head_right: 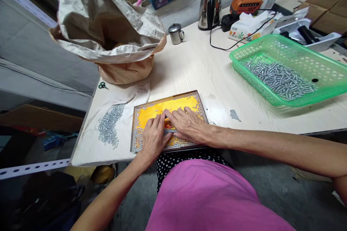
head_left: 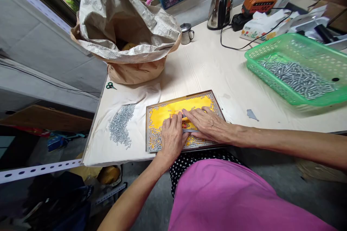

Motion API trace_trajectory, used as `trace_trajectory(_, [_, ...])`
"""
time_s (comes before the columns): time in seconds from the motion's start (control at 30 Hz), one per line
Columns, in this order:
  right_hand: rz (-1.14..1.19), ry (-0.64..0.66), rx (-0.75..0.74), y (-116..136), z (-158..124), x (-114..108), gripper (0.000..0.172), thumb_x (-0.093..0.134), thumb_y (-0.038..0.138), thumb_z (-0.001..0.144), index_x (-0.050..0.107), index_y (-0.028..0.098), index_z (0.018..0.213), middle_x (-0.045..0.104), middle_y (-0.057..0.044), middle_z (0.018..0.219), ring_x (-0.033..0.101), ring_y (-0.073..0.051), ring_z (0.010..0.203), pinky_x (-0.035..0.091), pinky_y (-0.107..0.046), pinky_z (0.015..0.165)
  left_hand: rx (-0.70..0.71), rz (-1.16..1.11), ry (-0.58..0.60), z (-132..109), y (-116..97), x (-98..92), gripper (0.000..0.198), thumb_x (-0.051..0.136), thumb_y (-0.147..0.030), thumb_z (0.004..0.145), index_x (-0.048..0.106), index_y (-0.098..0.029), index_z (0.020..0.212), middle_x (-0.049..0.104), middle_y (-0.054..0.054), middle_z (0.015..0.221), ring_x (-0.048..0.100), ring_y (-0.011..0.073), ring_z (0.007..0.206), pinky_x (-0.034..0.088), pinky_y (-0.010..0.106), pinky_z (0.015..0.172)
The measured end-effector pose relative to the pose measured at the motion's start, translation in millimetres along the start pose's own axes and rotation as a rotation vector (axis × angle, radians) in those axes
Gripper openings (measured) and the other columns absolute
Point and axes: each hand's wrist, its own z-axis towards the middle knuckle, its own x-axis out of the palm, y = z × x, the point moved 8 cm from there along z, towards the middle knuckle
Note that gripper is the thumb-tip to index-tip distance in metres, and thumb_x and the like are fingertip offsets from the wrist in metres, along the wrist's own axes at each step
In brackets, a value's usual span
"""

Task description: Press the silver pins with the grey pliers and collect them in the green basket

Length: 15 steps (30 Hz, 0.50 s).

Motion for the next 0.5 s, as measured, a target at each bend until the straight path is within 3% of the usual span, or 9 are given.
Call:
trace_trajectory(0.13, [-0.041,0.013,0.016,-1.5,0.1,-0.2,0.062,0.041,0.028,0.094,0.026,0.002,0.148,0.060,-0.020,0.121,0.053,-0.030,0.108,0.036,-0.045,0.092,0.079,-0.023,0.104,22.2,-1.3,8.6,0.056,0.072,-0.030,0.078,0.050,-0.013,0.127,0.061,0.013,0.115,0.054,0.0297,0.106,0.046,0.047,0.095])
trace_trajectory(0.23, [-0.095,0.049,0.087,-8.3,4.6,4.8,0.052,0.036,0.015,0.091,0.038,0.004,0.142,0.065,-0.018,0.110,0.056,-0.029,0.098,0.036,-0.045,0.090,0.093,-0.080,0.122,27.9,-0.6,10.0,0.043,0.068,-0.032,0.083,0.052,-0.015,0.120,0.061,0.010,0.109,0.054,0.0262,0.100,0.049,0.040,0.086])
trace_trajectory(0.37, [-0.127,0.143,0.069,-14.8,14.3,12.0,0.037,0.030,0.004,0.090,0.058,0.010,0.113,0.066,-0.013,0.092,0.055,-0.023,0.082,0.035,-0.040,0.082,0.062,-0.020,0.113,33.8,1.5,10.3,0.023,0.064,-0.029,0.087,0.058,-0.015,0.105,0.062,0.010,0.101,0.055,0.0250,0.095,0.049,0.037,0.082])
trace_trajectory(0.5, [-0.133,0.211,-0.034,-20.1,15.2,18.1,0.031,0.030,0.001,0.091,0.059,0.015,0.091,0.063,-0.007,0.077,0.051,-0.018,0.070,0.032,-0.035,0.075,0.064,0.002,0.182,41.5,0.1,18.3,0.013,0.062,-0.029,0.090,0.062,-0.016,0.091,0.064,0.010,0.097,0.057,0.0245,0.096,0.050,0.035,0.081])
